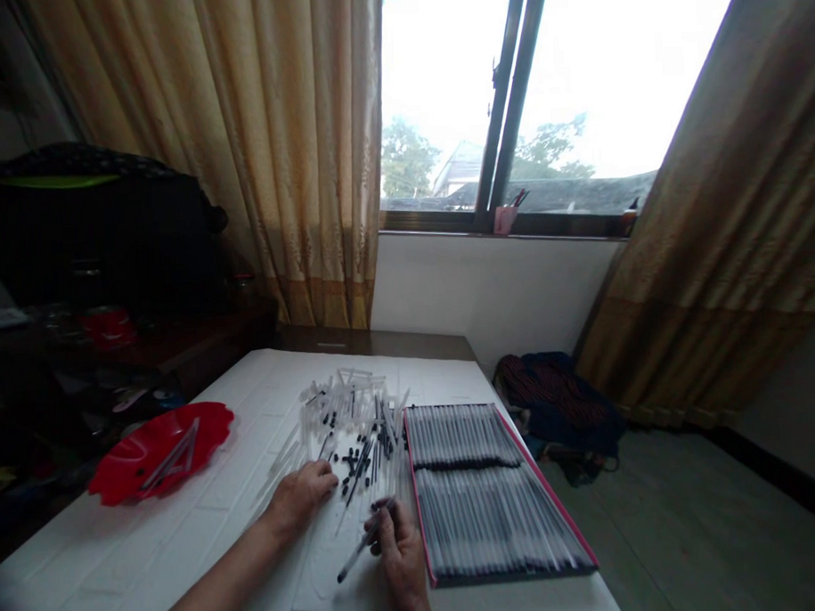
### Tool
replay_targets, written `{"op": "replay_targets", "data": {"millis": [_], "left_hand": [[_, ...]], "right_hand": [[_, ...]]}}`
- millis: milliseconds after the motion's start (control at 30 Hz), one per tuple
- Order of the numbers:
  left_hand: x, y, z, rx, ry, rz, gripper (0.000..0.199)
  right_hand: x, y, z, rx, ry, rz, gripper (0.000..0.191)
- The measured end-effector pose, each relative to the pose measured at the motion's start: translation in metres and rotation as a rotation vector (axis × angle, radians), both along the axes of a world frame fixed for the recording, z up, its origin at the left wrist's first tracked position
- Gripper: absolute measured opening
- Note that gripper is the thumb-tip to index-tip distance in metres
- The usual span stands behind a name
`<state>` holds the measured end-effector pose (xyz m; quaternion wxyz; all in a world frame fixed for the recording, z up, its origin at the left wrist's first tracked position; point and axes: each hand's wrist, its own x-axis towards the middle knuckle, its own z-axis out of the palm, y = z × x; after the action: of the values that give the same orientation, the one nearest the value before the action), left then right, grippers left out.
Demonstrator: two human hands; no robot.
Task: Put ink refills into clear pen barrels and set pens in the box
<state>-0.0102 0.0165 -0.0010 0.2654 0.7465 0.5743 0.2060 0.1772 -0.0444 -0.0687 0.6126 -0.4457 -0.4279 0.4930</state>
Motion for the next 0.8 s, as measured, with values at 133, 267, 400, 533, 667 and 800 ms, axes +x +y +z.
{"op": "replay_targets", "data": {"millis": [133, 267, 400, 533, 667, 800], "left_hand": [[-0.001, -0.004, 0.0, 0.053, -0.064, 0.019, 0.013], [0.013, -0.023, -0.009, 0.061, -0.247, 0.085, 0.023], [0.034, -0.037, -0.027, -0.147, -0.645, 0.15, 0.048], [0.039, -0.04, -0.039, -0.391, -1.111, 0.242, 0.054], [0.035, -0.041, -0.039, -0.419, -1.194, 0.279, 0.051], [0.034, -0.042, -0.036, -0.412, -1.176, 0.322, 0.054]], "right_hand": [[-0.003, -0.001, 0.0, -0.016, -0.02, 0.009, 0.054], [-0.009, -0.004, -0.001, 0.012, -0.151, 0.066, 0.055], [-0.01, -0.009, 0.003, 0.124, -0.449, 0.051, 0.044], [-0.009, -0.01, 0.006, 0.194, -0.67, 0.093, 0.04], [-0.01, -0.01, 0.006, 0.223, -0.792, 0.131, 0.036], [-0.011, -0.013, 0.009, 0.285, -0.854, 0.126, 0.033]]}}
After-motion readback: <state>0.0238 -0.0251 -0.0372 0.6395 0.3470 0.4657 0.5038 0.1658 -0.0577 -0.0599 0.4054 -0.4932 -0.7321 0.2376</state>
